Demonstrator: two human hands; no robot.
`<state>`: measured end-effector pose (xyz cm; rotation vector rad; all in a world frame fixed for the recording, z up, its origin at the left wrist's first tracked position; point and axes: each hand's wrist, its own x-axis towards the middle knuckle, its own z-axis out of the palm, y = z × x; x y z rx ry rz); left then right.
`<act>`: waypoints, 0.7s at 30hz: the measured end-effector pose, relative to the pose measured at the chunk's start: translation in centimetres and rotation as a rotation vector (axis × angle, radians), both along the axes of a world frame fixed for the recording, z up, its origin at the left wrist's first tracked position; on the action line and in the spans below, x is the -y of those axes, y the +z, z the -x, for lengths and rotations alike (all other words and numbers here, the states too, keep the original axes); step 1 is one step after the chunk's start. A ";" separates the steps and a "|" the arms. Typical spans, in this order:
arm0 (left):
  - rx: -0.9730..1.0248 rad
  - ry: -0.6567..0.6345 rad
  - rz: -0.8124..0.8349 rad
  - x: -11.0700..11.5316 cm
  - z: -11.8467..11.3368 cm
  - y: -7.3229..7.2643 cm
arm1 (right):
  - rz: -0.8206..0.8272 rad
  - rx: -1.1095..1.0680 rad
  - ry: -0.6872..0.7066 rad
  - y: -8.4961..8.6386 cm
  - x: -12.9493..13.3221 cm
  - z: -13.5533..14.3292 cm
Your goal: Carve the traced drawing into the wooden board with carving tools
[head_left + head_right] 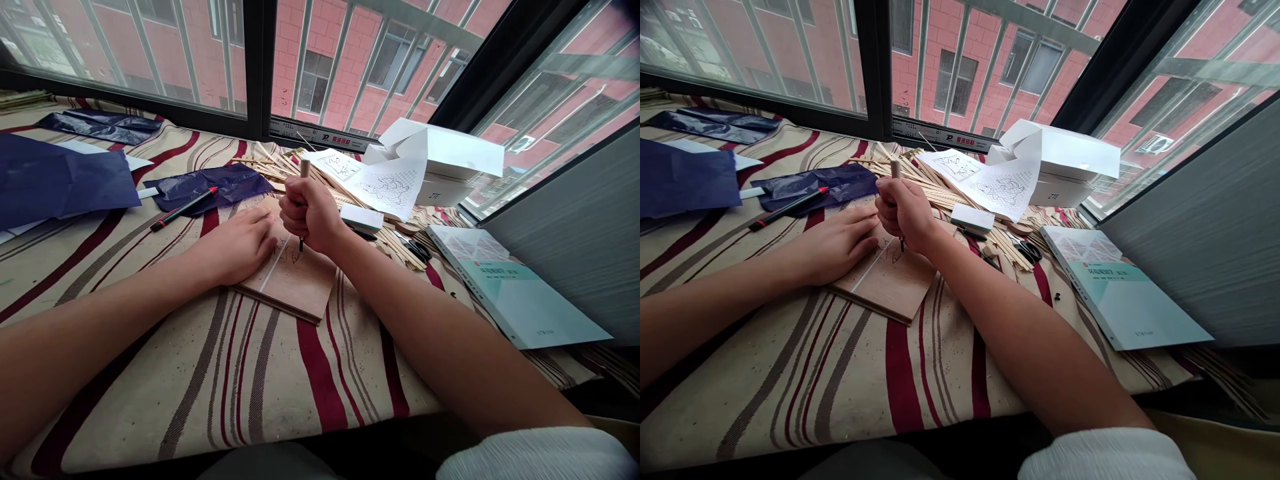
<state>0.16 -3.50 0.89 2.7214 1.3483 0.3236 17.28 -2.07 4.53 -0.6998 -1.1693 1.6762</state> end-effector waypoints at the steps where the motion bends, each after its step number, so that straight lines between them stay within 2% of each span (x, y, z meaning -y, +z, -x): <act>1: 0.003 -0.002 -0.007 0.0 0.0 0.0 | -0.001 0.006 -0.006 0.0 0.0 0.0; 5: 0.035 -0.017 -0.041 0.0 -0.1 0.2 | -0.013 0.055 0.003 0.0 0.1 0.6; 7: 0.068 -0.059 -0.050 0.0 -0.2 0.3 | -0.050 0.088 0.083 -0.2 0.0 0.9; 11: 0.156 -0.168 -0.009 -0.1 -0.3 0.6 | -0.105 0.149 0.337 -0.3 -0.4 1.3; 15: 0.271 -0.129 0.016 0.0 -0.4 0.7 | 0.032 0.176 0.449 0.2 -0.8 1.1; 18: 0.244 -0.098 0.004 -0.1 -0.3 0.5 | 0.092 0.176 0.353 0.2 -0.9 1.2; 21: 0.097 -0.019 -0.039 -0.3 -0.1 -0.1 | 0.099 0.107 0.071 -0.2 -0.9 1.5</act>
